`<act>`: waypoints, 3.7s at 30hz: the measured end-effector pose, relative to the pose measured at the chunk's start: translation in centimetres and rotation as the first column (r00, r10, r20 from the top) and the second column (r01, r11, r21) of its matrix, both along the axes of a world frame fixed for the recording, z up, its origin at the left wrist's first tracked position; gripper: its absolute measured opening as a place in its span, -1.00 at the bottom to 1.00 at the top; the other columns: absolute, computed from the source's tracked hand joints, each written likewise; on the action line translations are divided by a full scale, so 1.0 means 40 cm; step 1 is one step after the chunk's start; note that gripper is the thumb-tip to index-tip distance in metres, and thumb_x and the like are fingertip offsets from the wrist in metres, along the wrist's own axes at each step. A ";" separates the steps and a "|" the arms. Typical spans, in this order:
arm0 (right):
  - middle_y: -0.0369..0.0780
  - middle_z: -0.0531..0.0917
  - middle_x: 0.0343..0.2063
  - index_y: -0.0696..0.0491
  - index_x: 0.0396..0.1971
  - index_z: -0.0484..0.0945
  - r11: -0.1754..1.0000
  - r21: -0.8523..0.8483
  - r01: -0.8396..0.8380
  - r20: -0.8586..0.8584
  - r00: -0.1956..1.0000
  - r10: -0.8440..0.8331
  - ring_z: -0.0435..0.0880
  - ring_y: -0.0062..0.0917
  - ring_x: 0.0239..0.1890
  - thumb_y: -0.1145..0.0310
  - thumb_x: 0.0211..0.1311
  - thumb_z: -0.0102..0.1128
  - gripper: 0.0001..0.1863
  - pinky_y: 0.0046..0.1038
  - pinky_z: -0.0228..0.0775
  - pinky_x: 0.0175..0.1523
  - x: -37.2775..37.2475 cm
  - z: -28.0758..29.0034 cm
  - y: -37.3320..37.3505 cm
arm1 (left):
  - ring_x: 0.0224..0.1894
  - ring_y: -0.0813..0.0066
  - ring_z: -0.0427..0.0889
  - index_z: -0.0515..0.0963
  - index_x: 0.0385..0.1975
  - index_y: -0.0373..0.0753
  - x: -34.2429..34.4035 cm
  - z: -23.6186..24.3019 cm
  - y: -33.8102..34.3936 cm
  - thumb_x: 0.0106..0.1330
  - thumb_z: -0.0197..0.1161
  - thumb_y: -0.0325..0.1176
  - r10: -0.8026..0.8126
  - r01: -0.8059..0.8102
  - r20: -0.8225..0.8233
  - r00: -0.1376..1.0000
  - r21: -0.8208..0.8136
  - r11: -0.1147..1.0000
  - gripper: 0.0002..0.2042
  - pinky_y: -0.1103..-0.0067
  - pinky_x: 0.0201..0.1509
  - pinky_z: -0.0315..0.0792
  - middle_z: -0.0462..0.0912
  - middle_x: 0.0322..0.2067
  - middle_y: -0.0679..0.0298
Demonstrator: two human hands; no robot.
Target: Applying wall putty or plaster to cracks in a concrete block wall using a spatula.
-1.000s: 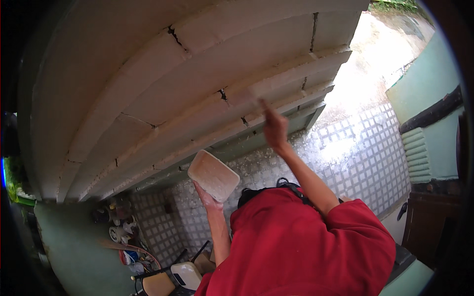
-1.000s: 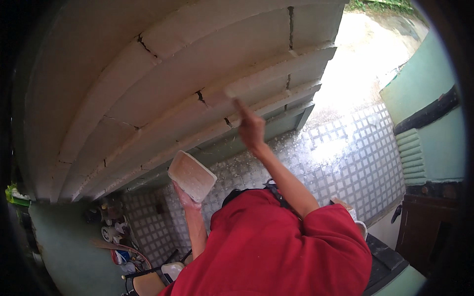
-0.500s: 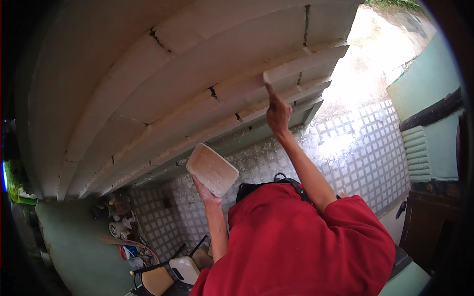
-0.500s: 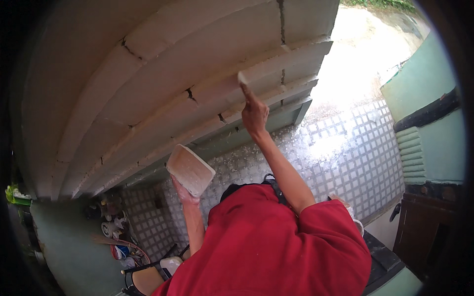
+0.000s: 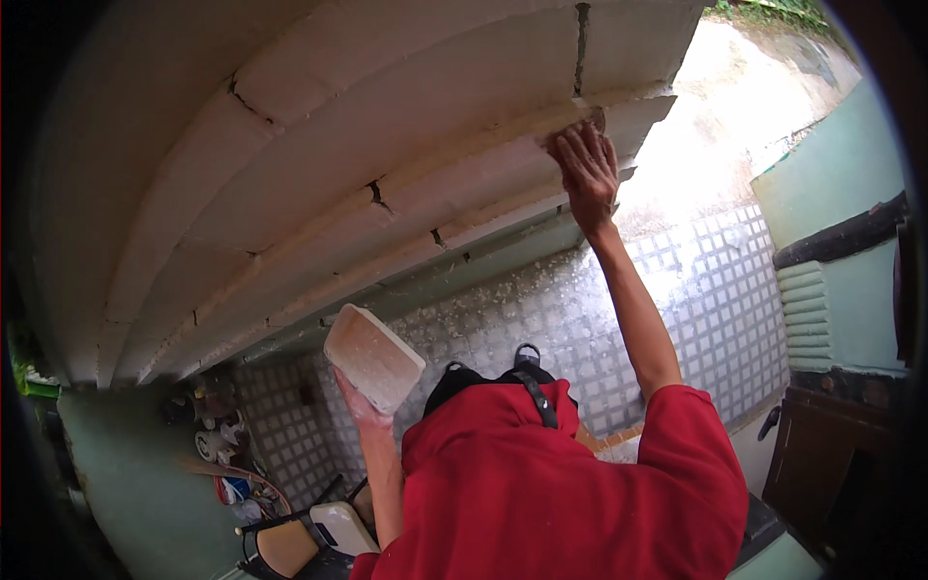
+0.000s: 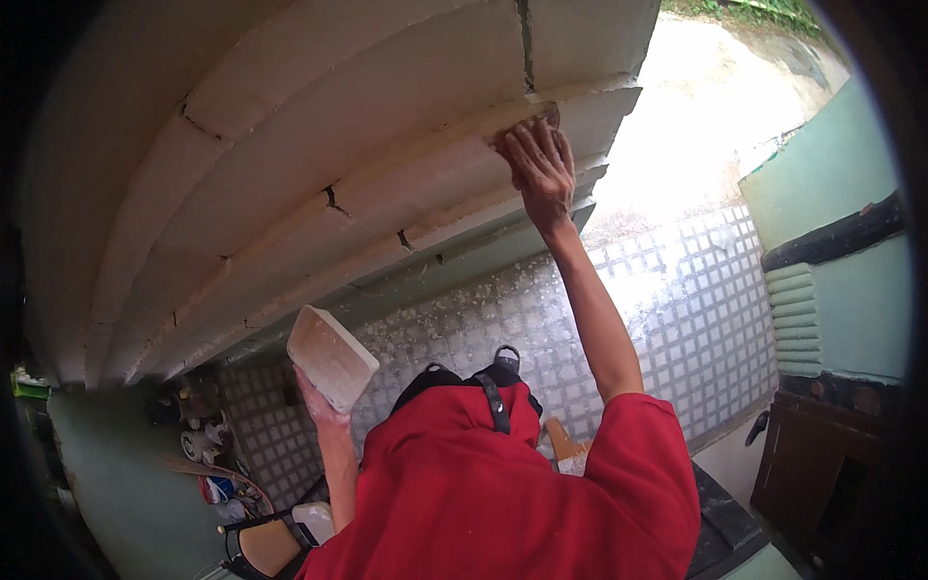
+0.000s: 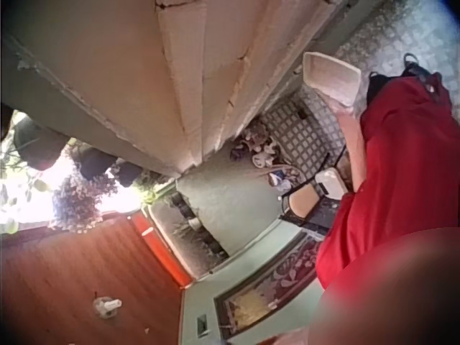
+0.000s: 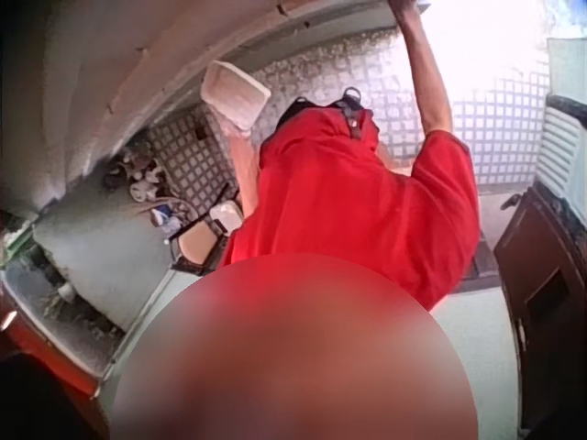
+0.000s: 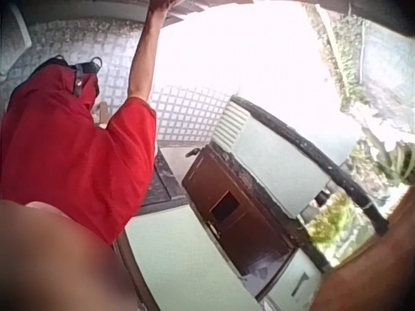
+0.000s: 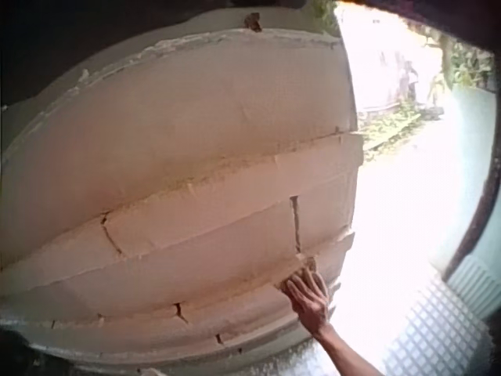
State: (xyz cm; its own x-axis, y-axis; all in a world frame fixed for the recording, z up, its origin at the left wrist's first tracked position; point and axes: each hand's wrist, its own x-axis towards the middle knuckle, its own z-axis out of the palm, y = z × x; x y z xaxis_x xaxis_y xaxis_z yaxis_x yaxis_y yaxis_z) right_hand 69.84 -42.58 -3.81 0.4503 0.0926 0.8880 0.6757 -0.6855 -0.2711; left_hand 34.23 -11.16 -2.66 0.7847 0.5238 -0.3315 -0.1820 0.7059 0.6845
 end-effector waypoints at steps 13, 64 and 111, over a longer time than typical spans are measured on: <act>-0.25 0.65 0.04 0.00 -0.09 0.69 0.997 0.059 0.050 0.080 0.995 -0.054 0.48 -0.26 0.25 0.48 0.13 0.34 -0.70 -0.12 0.09 0.40 0.013 -0.082 0.002 | 0.30 0.13 0.35 0.18 0.37 -0.05 -0.040 0.051 -0.014 0.45 -0.06 0.08 0.127 -0.126 -0.004 0.992 0.084 0.988 -0.42 0.13 0.31 0.33 0.30 0.32 0.25; -0.12 0.67 -0.07 -0.10 0.12 0.56 0.950 0.311 -0.005 -0.549 0.815 0.185 0.71 -0.52 -0.10 0.74 0.10 -0.02 -0.41 -0.48 0.55 -0.02 -0.181 -0.015 0.095 | 0.25 0.15 0.41 0.21 0.34 -0.08 0.048 0.032 -0.031 0.43 -0.01 0.08 -0.001 0.002 -0.060 0.998 0.008 1.000 -0.43 0.16 0.25 0.41 0.36 0.27 0.24; -0.18 0.68 -0.02 -0.01 0.11 0.57 0.842 0.539 0.011 -0.449 0.850 0.276 0.66 -0.49 0.02 0.60 0.31 0.04 -0.60 -0.47 0.49 0.09 -0.054 -0.042 -0.048 | 0.29 0.18 0.35 0.19 0.36 -0.07 0.058 0.012 0.008 0.44 -0.02 0.07 0.012 -0.012 -0.004 1.000 0.098 0.995 -0.42 0.19 0.30 0.34 0.30 0.31 0.28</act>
